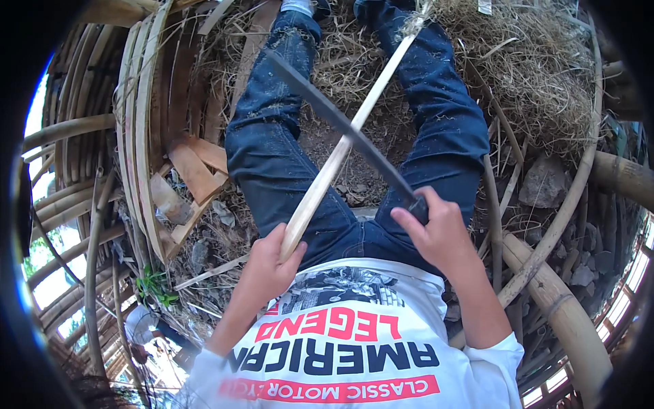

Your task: The person shaves a thin bamboo pole with a machete while sitting and holding the wood between their legs.

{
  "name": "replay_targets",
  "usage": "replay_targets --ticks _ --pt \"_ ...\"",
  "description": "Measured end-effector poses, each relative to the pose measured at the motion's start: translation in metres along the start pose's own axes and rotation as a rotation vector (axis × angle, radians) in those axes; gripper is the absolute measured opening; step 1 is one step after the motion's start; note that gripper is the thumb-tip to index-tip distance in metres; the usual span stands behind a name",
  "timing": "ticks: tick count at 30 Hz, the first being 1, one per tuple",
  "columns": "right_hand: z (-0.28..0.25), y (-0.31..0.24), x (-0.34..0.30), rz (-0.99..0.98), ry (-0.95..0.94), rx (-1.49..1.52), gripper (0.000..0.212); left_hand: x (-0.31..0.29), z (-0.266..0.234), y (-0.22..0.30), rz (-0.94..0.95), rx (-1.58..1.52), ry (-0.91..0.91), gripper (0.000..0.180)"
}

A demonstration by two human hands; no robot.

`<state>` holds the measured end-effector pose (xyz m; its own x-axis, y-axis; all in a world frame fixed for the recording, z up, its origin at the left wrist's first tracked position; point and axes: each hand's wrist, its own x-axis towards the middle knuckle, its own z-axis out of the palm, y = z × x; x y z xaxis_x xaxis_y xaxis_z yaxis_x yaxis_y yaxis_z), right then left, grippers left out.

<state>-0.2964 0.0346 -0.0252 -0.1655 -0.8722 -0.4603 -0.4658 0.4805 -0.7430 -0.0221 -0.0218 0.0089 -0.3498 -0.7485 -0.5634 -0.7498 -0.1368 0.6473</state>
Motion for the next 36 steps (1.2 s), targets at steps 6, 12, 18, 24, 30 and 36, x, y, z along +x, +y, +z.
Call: replay_targets --ticks 6,12,18,24,30,36 --pt "0.012 -0.001 -0.004 -0.2 -0.019 -0.077 0.036 -0.007 -0.004 -0.005 -0.026 -0.045 -0.042 0.022" --pt "0.007 0.005 0.006 -0.08 0.097 -0.047 0.037 -0.007 -0.008 0.003 -0.03 -0.044 -0.069 0.021" --pt "0.014 -0.018 -0.01 -0.205 -0.058 -0.094 0.038 -0.01 -0.006 0.005 -0.046 -0.084 -0.061 0.021" --pt "0.004 0.002 0.008 -0.091 0.132 -0.091 0.036 -0.017 -0.02 0.008 -0.093 -0.105 -0.093 0.018" --pt "0.012 -0.024 -0.017 -0.309 -0.015 -0.124 0.039 -0.011 -0.011 0.009 -0.067 -0.165 -0.127 0.018" --pt "-0.011 -0.014 0.012 -0.062 0.028 -0.089 0.035 -0.029 -0.03 -0.006 -0.164 -0.238 -0.101 0.022"
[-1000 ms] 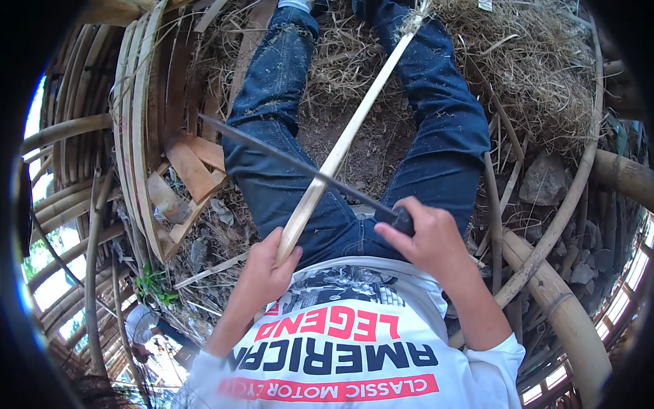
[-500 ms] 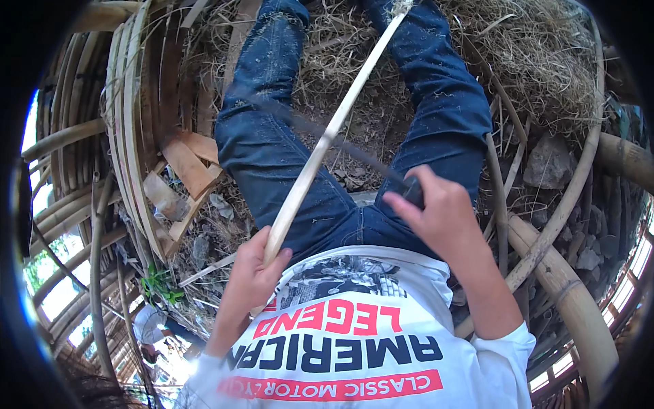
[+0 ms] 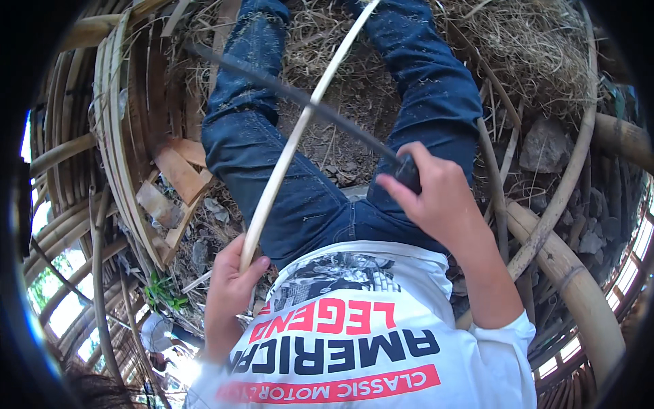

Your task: The person shaves a thin bamboo pole with a machete while sitting and holding the wood between their legs.

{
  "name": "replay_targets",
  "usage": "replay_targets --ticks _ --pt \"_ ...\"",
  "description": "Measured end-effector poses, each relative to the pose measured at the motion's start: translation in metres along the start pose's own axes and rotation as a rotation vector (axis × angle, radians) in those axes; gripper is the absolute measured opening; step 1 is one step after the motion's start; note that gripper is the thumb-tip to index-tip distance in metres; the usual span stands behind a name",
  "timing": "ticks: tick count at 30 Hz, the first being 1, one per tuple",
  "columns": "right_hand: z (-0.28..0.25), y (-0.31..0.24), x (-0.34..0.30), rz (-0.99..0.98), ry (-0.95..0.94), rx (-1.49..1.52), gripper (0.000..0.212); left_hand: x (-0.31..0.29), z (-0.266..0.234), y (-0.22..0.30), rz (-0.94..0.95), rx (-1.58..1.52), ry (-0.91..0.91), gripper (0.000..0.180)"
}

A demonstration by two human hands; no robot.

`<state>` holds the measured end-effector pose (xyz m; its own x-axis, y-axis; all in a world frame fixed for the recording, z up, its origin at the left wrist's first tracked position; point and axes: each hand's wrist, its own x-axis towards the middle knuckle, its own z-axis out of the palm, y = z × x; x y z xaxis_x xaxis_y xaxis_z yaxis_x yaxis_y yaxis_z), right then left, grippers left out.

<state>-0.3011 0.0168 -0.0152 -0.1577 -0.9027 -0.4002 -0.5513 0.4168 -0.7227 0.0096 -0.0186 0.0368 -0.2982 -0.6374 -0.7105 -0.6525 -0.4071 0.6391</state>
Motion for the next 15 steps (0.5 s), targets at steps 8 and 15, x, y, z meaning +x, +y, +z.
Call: replay_targets --ticks 8,15 --pt "0.02 -0.006 -0.03 -0.181 -0.153 0.04 0.038 0.012 0.011 0.015 -0.007 0.019 -0.02 0.017" --pt "0.007 0.014 -0.005 -0.01 0.048 0.02 0.036 -0.006 0.009 0.003 -0.019 0.01 -0.007 0.016"
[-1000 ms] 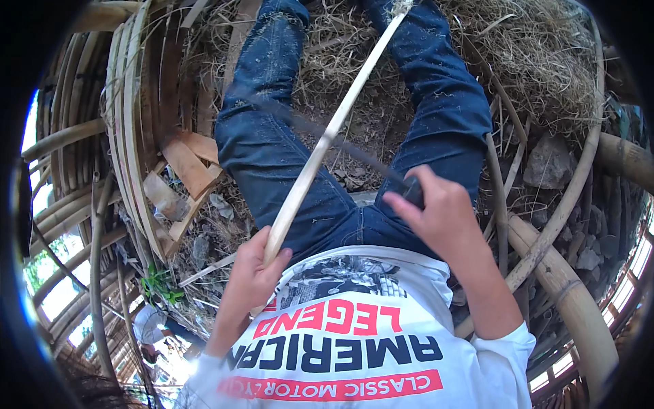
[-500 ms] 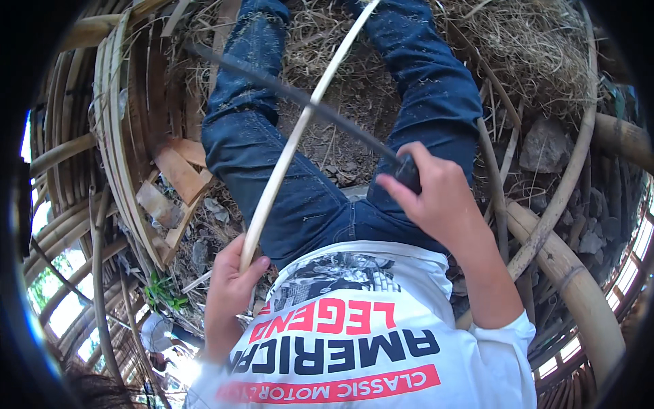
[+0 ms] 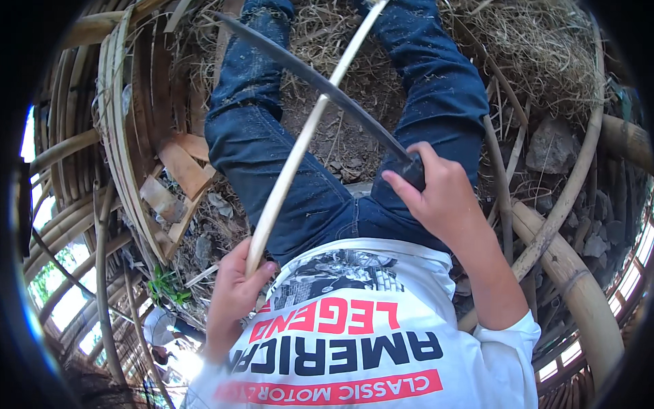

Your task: The person shaves a thin bamboo pole with a machete while sitting and holding the wood between their legs.

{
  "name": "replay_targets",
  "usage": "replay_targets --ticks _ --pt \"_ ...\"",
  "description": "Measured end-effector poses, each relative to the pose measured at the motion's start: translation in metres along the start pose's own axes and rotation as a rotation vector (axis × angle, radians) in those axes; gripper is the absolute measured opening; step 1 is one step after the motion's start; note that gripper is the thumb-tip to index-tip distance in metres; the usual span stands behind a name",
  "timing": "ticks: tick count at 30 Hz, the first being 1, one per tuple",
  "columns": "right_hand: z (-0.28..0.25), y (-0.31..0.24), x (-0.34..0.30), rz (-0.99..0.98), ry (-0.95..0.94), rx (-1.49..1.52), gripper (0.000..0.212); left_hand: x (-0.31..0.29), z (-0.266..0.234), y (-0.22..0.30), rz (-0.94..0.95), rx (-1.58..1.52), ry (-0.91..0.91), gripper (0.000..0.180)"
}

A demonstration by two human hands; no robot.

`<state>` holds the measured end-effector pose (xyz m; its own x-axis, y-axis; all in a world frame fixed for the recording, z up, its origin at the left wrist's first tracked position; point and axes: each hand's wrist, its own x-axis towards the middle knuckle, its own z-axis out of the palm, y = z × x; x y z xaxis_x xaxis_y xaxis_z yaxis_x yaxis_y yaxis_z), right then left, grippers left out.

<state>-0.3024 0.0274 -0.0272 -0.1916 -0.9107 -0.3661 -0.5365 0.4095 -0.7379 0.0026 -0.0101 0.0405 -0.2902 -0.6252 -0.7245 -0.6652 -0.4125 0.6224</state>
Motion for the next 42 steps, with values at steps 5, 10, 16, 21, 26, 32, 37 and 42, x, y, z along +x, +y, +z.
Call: replay_targets --ticks 5,10,16,21,26,32,37,42 --pt "0.018 -0.021 -0.024 -0.174 -0.07 0.047 0.031 0.005 0.004 0.016 -0.049 -0.031 -0.047 0.014" --pt "0.016 -0.011 -0.016 -0.256 0.002 0.015 0.033 -0.001 -0.001 0.01 -0.02 -0.045 -0.039 0.016" --pt "0.014 -0.015 -0.02 -0.093 -0.018 0.108 0.034 0.004 0.0 0.016 -0.038 -0.083 -0.055 0.016" --pt "0.026 -0.022 -0.032 -0.317 -0.075 -0.007 0.033 0.001 0.002 0.005 -0.033 -0.116 -0.084 0.015" --pt "0.013 0.003 -0.013 -0.117 -0.033 0.034 0.034 -0.008 0.004 -0.002 -0.055 -0.061 -0.067 0.018" --pt "0.025 -0.022 -0.042 -0.207 -0.099 0.079 0.033 0.001 0.016 0.008 -0.029 -0.078 -0.107 0.015" --pt "0.013 -0.018 -0.028 -0.254 -0.131 -0.088 0.033 -0.011 0.006 -0.006 -0.118 -0.068 -0.104 0.021" --pt "0.003 -0.005 -0.007 -0.002 -0.049 0.02 0.033 -0.008 0.008 -0.004 -0.021 -0.008 -0.096 0.02"
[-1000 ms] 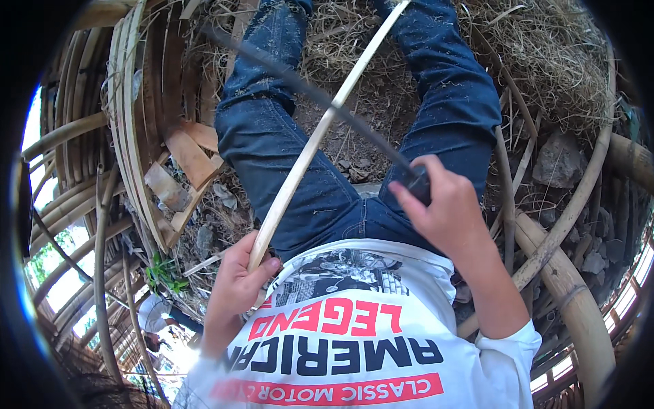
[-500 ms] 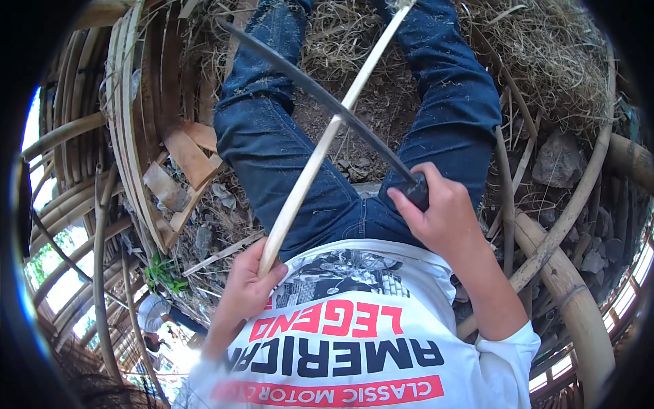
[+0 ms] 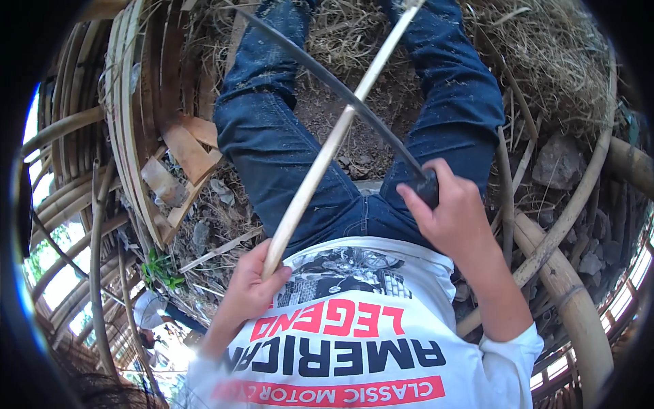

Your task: The person shaves a thin bamboo pole with a machete while sitting and holding the wood between their legs.

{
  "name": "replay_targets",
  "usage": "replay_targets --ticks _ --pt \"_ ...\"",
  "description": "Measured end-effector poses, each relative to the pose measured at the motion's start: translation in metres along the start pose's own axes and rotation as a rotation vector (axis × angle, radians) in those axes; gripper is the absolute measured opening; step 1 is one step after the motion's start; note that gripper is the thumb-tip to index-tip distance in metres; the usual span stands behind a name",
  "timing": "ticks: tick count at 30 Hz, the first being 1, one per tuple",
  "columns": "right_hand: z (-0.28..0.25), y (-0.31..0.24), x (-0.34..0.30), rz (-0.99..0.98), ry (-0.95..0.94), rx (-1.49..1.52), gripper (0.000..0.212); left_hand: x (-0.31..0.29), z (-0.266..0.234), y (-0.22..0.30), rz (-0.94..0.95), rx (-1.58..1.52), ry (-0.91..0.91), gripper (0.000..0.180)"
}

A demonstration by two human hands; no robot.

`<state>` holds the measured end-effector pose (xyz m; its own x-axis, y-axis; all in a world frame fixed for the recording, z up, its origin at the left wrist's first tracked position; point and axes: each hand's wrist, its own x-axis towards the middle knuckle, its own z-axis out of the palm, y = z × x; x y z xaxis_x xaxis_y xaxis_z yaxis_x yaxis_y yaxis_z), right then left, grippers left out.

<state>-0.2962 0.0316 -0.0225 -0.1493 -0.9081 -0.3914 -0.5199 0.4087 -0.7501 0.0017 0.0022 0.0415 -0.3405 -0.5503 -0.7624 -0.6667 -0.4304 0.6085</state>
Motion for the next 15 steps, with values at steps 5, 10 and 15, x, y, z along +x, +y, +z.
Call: replay_targets --ticks 5,10,15 --pt "0.015 -0.022 -0.035 -0.235 -0.085 -0.072 0.035 0.007 0.005 -0.002 0.045 -0.107 -0.08 0.022" --pt "0.007 0.0 -0.01 -0.206 0.071 -0.079 0.031 -0.002 -0.005 -0.005 -0.029 -0.111 -0.004 0.019" --pt "0.007 -0.012 -0.015 -0.037 0.032 -0.012 0.03 0.006 -0.007 0.001 -0.051 -0.096 -0.059 0.021"
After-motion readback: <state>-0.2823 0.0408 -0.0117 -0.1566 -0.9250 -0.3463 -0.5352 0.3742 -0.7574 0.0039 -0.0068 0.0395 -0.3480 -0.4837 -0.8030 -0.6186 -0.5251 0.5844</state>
